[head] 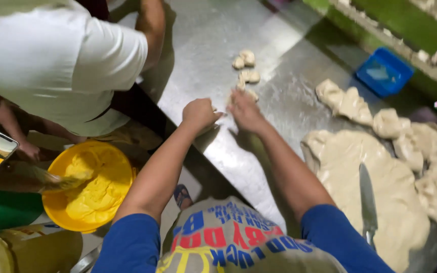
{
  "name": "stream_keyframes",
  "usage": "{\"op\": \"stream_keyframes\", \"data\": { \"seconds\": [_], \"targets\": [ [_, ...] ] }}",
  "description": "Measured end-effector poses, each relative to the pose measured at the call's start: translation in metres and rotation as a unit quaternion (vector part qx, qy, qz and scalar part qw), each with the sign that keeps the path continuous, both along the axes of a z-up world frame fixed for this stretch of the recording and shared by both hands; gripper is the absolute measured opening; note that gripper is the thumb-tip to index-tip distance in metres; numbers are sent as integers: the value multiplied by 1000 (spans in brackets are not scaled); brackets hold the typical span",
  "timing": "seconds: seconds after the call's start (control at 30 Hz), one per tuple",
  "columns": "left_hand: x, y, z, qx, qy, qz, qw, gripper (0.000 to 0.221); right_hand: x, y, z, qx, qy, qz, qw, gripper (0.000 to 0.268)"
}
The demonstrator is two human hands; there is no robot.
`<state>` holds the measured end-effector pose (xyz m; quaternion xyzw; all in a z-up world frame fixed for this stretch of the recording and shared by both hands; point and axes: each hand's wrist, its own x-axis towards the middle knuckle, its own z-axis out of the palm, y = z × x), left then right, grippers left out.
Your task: Cutting a large mass of dough into smaller portions and rolling them into balls or strips on a metal workbench in a bakery.
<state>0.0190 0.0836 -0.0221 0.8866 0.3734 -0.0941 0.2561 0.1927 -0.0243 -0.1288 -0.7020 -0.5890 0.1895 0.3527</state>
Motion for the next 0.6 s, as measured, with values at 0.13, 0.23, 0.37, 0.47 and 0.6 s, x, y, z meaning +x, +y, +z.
{"op": "stream_keyframes", "data": {
  "seconds": [0.13,0.23,0.37,0.47,0.6],
  "targets": [
    [-1,-3,-36,-101,-122,-50,986,74,-59,-12,22,-26,125,-51,990,43],
    [-10,-2,-82,-174,-340,3,924,82,-68,-18,8,7,144,-174,974,29],
    [-13,-14,-101,-203,-247,-12,948,55,-70,-24,-2,8,114,-276,954,29],
    [-2,-14,-113,-121,-189,-82,971,37,-91,-20,36,-86,17,-275,957,35],
    [4,-14,-68,-15,-141,-176,974,24,-114,-6,114,-277,-29,-254,926,89]
  ]
}}
